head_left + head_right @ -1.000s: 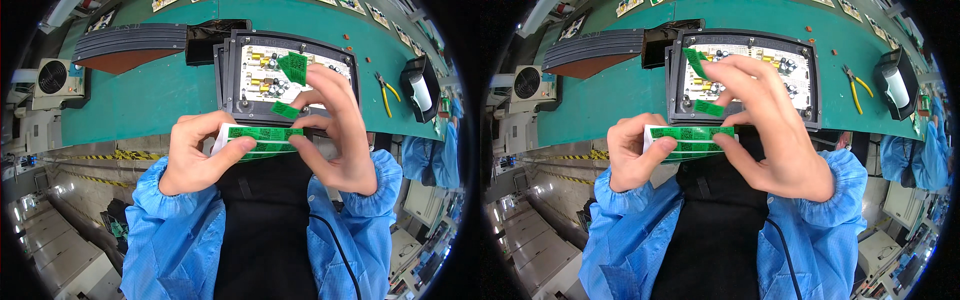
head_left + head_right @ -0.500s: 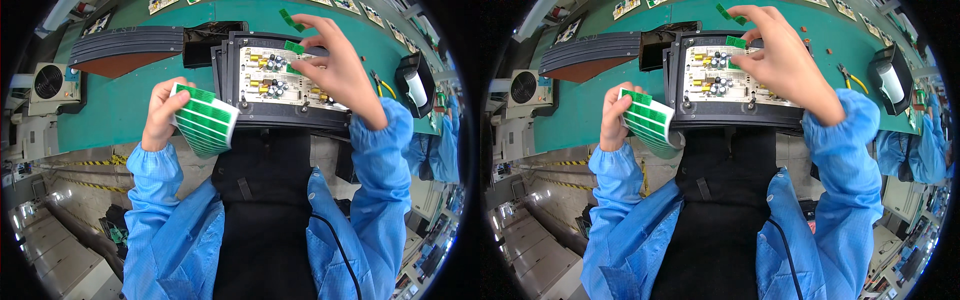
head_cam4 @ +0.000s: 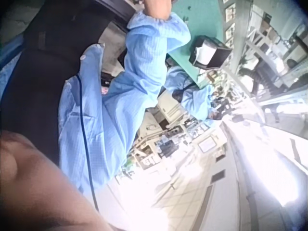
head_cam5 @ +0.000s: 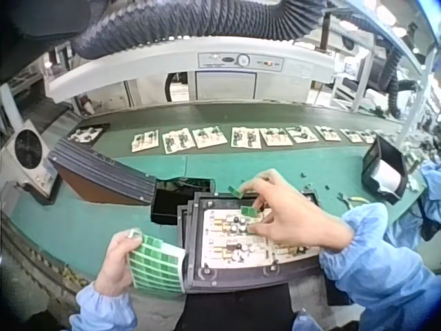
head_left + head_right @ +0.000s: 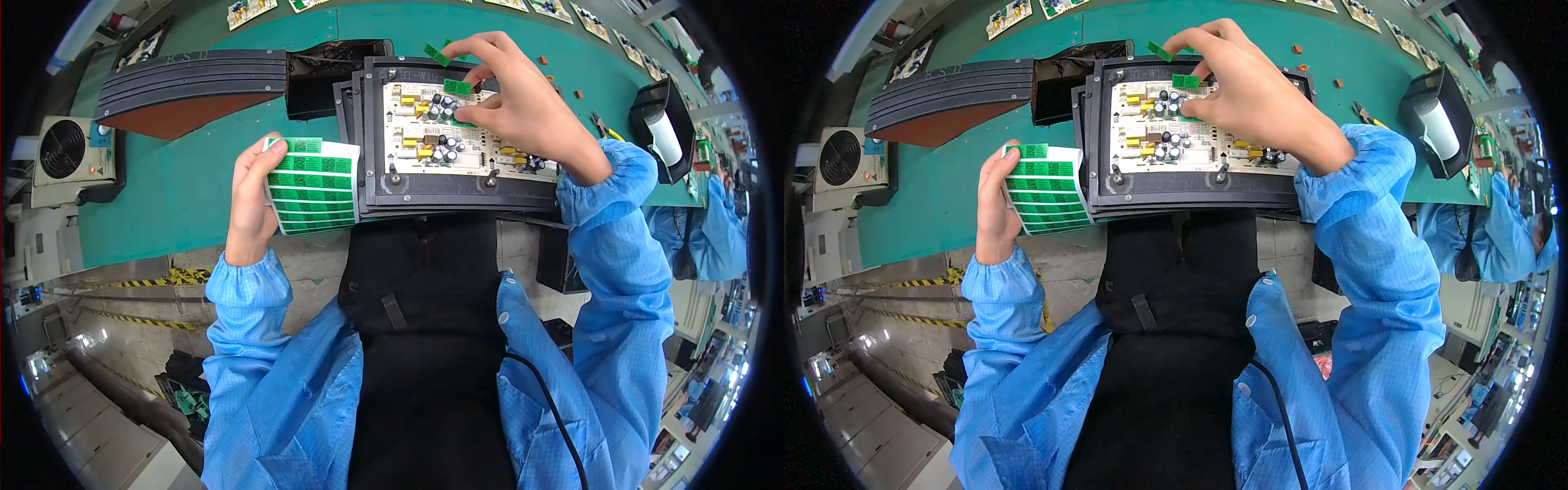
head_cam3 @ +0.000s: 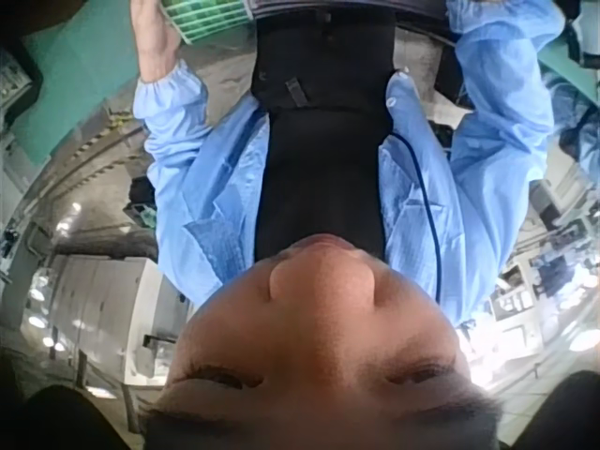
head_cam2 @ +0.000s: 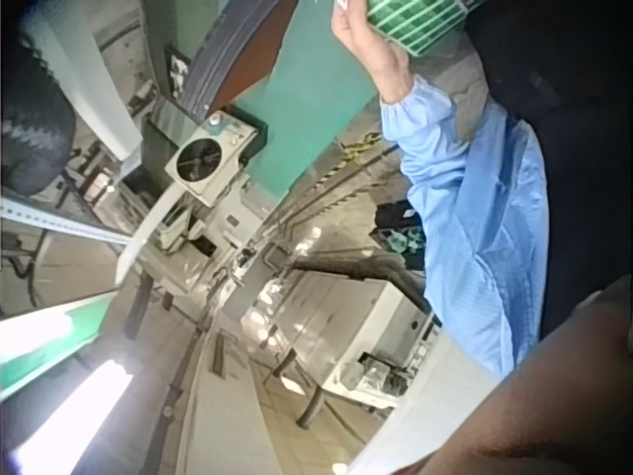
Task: The recorder is assembling circuit boards into black frames and applying green labels to components on an electronics assembly line.
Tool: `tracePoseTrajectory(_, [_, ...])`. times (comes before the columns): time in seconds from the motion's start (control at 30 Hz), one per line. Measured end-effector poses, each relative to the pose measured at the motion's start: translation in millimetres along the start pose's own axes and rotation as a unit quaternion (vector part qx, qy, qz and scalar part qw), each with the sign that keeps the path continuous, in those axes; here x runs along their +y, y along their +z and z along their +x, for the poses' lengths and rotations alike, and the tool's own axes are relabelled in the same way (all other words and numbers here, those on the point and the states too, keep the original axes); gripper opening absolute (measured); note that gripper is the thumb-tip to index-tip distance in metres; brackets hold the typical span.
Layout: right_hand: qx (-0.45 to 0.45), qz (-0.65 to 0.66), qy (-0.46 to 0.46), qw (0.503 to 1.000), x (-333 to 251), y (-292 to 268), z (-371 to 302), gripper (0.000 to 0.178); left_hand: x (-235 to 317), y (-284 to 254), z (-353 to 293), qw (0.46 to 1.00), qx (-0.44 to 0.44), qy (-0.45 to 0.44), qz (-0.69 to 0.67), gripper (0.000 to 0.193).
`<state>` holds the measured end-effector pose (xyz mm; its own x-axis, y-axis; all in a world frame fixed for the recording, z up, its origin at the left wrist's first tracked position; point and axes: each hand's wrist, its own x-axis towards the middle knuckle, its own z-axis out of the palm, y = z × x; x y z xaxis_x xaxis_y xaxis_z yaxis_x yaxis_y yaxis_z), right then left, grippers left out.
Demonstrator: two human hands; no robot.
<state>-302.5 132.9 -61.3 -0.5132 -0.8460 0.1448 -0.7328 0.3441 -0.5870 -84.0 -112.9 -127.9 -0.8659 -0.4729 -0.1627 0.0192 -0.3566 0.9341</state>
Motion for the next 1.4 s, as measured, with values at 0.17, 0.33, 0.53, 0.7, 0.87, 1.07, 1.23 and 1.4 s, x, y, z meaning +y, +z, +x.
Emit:
tracePoseTrajectory(0.17, [-0.005,-0.014,0.003,1.0,-1,0,2,0.055,-4,-9,1,0.999,-0.052,0.015,-0.007,0.022])
tracePoseTrajectory(0.33, [0.001,-0.04,-0.034,0.999,2,1,1,0.058,0,-1,-1,0.999,-0.045,0.018,0.002,0.021])
tracePoseTrajectory(0.53, [0.08,-0.171,-0.176,0.966,-22,-40,-2,0.098,-5,-7,-4,0.999,-0.032,0.029,0.002,0.019])
tracePoseTrajectory(0.7, [0.04,0.007,0.071,0.997,49,-76,-52,0.061,-5,-2,-2,0.999,-0.045,0.031,0.002,0.018])
tracePoseTrajectory(0.87, [0.051,0.024,0.126,0.99,47,-62,-74,0.074,-4,0,-2,0.999,-0.008,0.028,0.014,0.015])
tracePoseTrajectory(1.07, [0.041,0.018,0.09,0.995,54,-56,-68,0.079,-5,0,-4,0.999,0.004,0.03,0.018,0.014])
tracePoseTrajectory(1.23, [0.036,0.003,0.093,0.995,53,-56,-66,0.078,-4,1,-4,0.999,-0.004,0.043,0.027,0.014])
tracePoseTrajectory(1.4, [0.04,-0.029,0.093,0.994,49,-54,-61,0.079,-3,3,-6,0.999,0.013,0.039,0.027,0.014])
